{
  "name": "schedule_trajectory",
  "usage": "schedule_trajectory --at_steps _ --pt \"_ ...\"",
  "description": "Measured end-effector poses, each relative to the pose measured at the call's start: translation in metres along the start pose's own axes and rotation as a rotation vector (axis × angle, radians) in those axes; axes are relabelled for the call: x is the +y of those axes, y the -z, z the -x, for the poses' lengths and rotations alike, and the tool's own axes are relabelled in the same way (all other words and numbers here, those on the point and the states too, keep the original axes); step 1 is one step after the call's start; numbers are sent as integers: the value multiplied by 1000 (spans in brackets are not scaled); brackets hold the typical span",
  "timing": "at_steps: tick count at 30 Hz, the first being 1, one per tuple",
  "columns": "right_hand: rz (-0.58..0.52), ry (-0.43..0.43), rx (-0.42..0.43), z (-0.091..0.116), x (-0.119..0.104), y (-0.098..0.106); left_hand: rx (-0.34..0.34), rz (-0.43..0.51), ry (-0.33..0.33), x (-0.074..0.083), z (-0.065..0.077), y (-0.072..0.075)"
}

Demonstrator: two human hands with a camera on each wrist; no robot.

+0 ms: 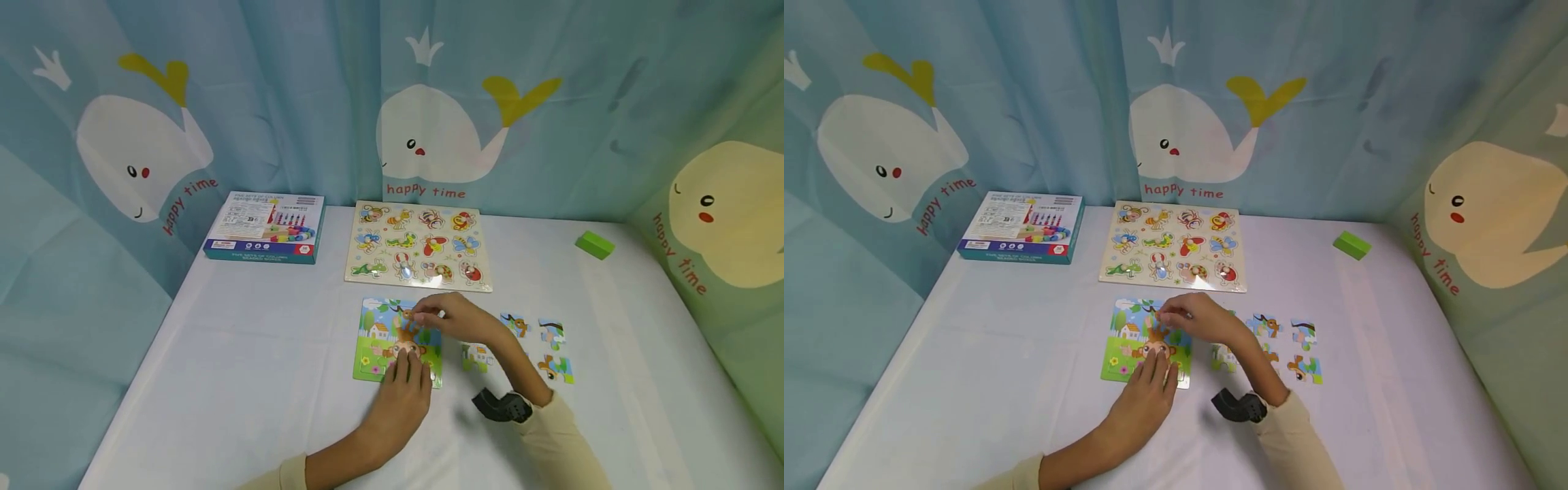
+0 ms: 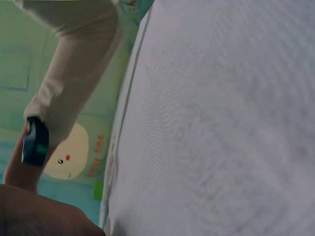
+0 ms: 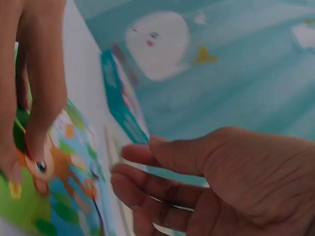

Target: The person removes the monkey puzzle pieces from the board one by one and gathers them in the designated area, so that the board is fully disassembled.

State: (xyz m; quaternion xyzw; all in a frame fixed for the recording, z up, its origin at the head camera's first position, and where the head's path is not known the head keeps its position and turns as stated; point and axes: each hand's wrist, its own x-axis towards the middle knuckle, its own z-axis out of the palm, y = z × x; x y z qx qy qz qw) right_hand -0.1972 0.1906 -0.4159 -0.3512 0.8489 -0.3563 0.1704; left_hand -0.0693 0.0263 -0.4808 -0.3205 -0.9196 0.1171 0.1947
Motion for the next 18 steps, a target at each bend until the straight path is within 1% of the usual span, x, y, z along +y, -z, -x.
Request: schedule_trajectory --at_steps 4,7,10,14,18 --pt "-11 29 -167 -29 1 -8 15 37 29 1 -1 -2" --pt "10 36 -249 -47 3 -14 27 60 46 1 -1 -2" --pt "26 41 -293 -58 3 -19 56 60 51 1 0 -3" --pt "-16 29 -329 -65 0 -23 95 38 52 1 0 -5" --pt "-56 -9 -350 -66 -2 -25 96 40 51 1 0 -6"
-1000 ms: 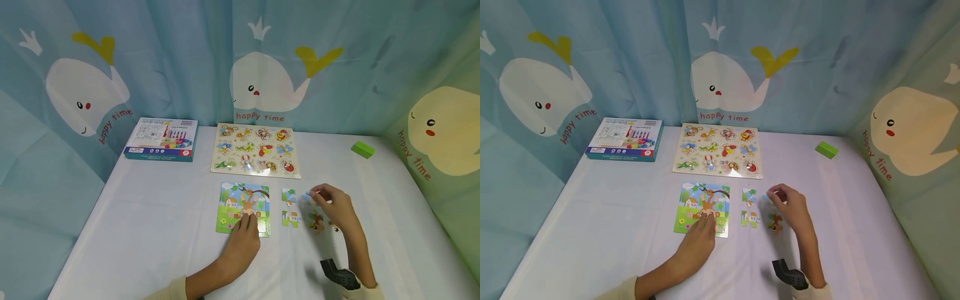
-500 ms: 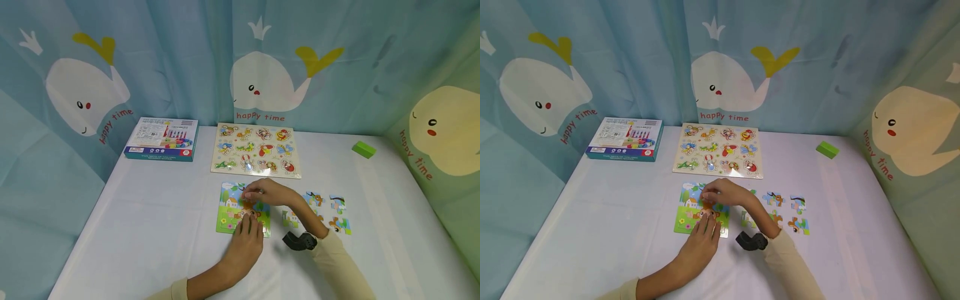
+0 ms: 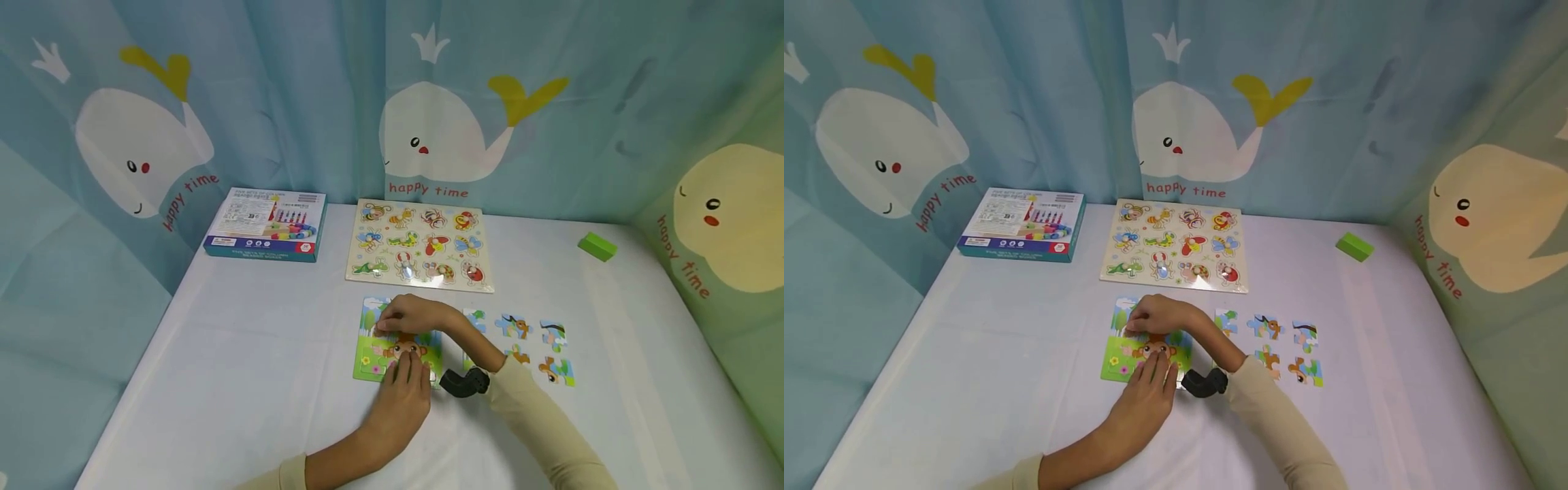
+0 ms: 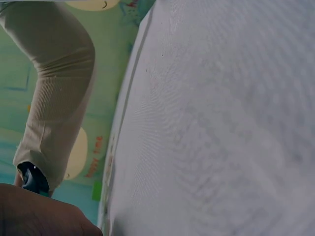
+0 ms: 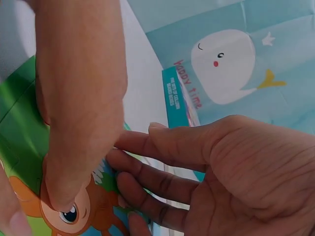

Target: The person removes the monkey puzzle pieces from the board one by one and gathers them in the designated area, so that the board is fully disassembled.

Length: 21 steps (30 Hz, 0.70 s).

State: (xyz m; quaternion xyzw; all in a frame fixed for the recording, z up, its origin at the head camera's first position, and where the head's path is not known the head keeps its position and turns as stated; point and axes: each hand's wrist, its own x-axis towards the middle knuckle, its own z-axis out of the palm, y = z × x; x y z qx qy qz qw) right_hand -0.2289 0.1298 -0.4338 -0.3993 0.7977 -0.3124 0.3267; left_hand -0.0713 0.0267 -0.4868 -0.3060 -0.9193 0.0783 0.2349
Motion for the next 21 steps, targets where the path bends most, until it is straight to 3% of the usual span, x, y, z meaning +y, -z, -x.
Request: schedule_trajectory --at_steps 8,21 --pt "-55 -9 -9 -2 1 -3 -51 4 -7 -1 0 1" --pt "-10 -110 24 -6 -7 -7 -100 11 -20 -2 -1 4"
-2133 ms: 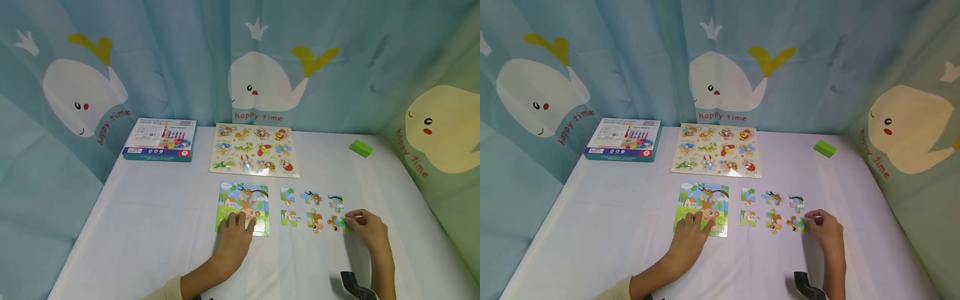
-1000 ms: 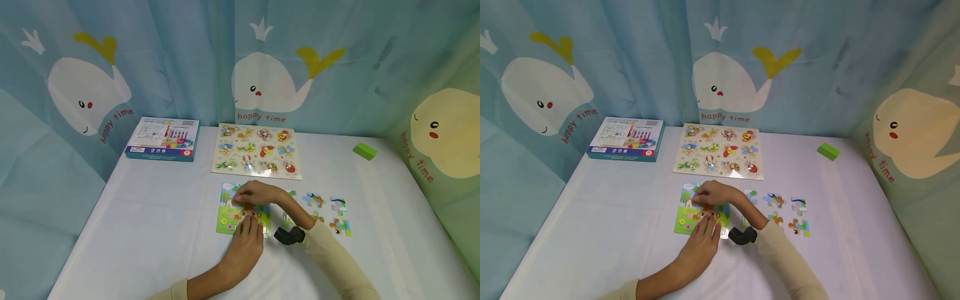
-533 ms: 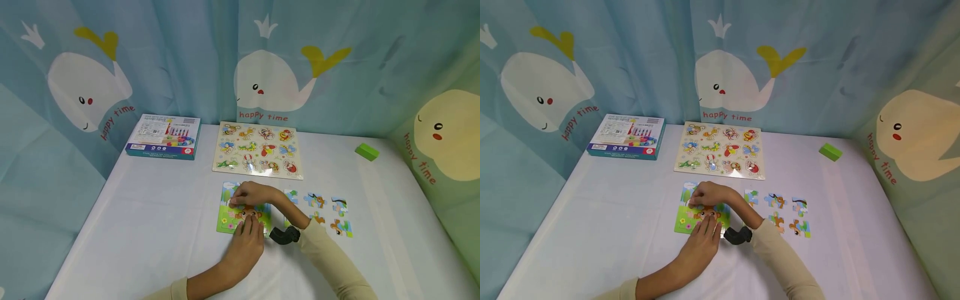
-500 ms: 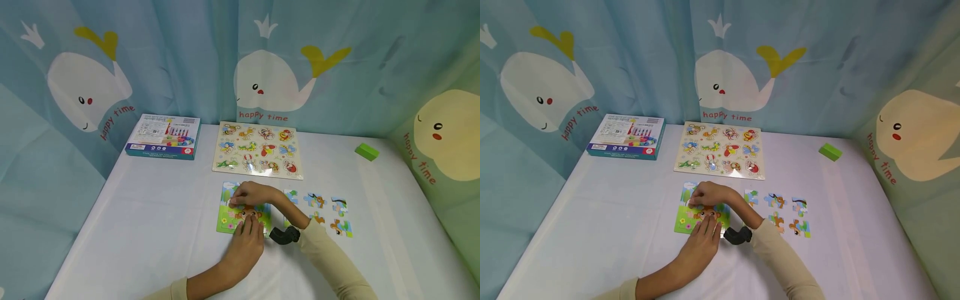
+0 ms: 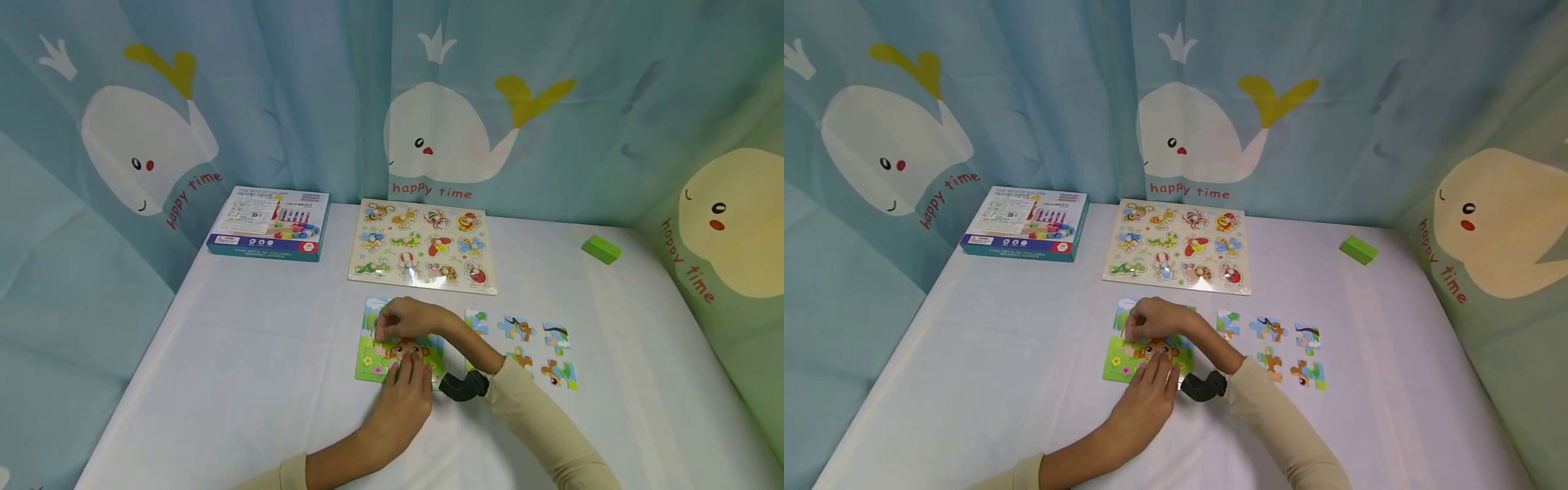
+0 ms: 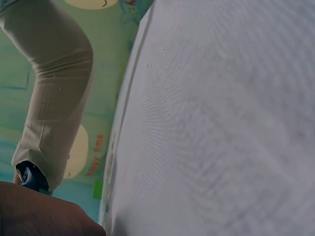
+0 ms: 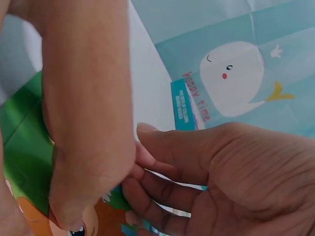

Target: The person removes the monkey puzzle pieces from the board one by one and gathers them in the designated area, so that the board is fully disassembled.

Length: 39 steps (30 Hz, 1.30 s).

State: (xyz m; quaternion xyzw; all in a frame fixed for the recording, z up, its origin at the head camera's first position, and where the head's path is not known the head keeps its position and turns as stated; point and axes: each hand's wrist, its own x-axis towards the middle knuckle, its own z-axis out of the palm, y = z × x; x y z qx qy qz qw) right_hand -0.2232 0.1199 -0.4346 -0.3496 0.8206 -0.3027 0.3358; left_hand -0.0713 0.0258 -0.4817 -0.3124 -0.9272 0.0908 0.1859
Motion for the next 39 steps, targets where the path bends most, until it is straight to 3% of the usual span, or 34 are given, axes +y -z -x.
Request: schedule_trajectory --at_steps 10,15,20,26,39 --pt "-75 -64 64 -4 -3 -7 24 2 6 0 0 -1" --pt "-80 -81 53 -1 -6 -7 34 -2 11 0 1 0" --pt "-91 -45 21 0 -5 -6 42 -1 16 0 1 0" --pt "-132 -48 12 1 -1 -6 18 -4 4 1 1 0" --pt "-269 -55 227 12 5 -3 -7 -18 -24 -2 1 -1"
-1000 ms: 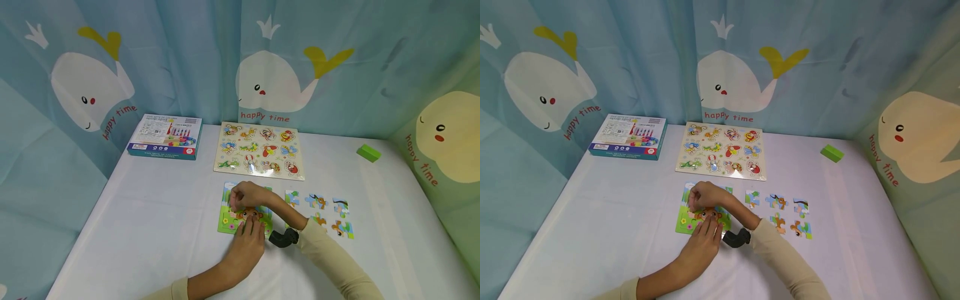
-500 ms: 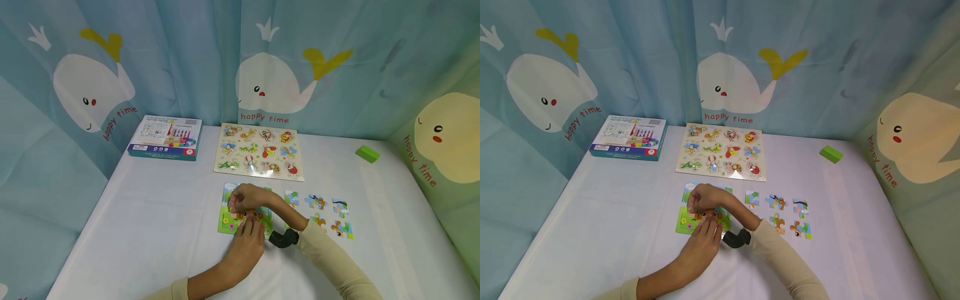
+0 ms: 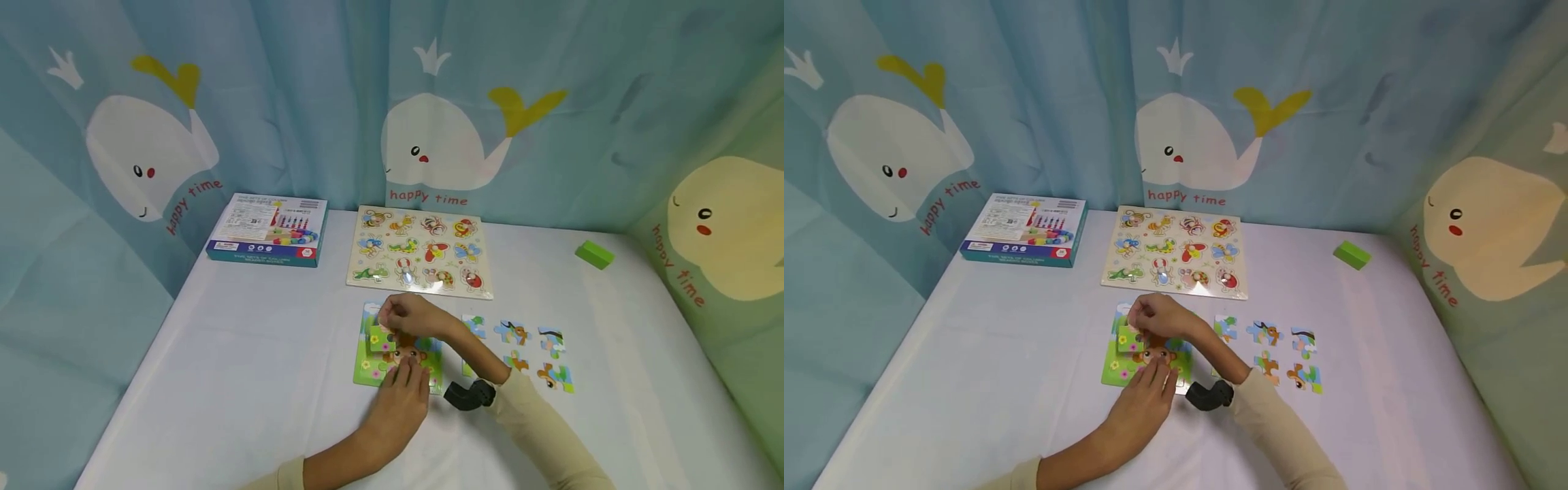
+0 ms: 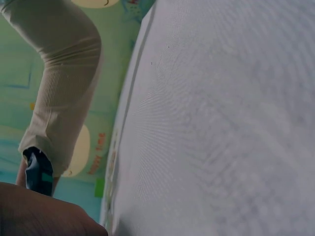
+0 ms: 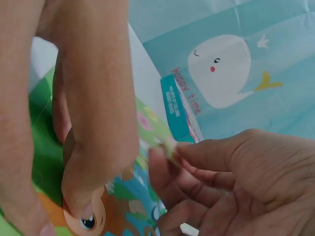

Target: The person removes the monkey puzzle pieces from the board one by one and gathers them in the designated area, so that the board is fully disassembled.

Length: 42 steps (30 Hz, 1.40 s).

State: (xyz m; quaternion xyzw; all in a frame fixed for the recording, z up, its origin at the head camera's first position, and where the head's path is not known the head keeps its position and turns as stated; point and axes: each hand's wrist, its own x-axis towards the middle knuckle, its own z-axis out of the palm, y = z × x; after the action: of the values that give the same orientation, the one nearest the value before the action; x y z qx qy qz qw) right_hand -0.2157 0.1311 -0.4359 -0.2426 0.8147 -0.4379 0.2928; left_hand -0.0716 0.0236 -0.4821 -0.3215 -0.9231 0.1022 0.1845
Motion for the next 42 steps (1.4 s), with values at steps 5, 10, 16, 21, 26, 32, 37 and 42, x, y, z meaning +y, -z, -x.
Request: schedule_trajectory --at_steps 5,10,16,21,26,32,37,42 --pt "-49 6 48 13 0 6 16 2 5 -2 2 1" --pt "-78 38 95 29 5 12 13 15 11 -3 3 1" --pt "-53 -35 260 55 10 16 0 23 9 -4 2 2" --pt "-101 -106 371 81 19 17 -22 77 6 -7 0 2" --pt "-118 -125 445 117 29 16 -47 159 17 -12 -4 -1" --pt "-100 -157 479 158 42 1 -57 225 24 -15 -4 -2" --pt "-111 -210 490 180 52 -21 -41 230 24 -14 -4 -1" --pt "-120 -266 518 191 56 -33 -44 251 23 -14 -5 0"
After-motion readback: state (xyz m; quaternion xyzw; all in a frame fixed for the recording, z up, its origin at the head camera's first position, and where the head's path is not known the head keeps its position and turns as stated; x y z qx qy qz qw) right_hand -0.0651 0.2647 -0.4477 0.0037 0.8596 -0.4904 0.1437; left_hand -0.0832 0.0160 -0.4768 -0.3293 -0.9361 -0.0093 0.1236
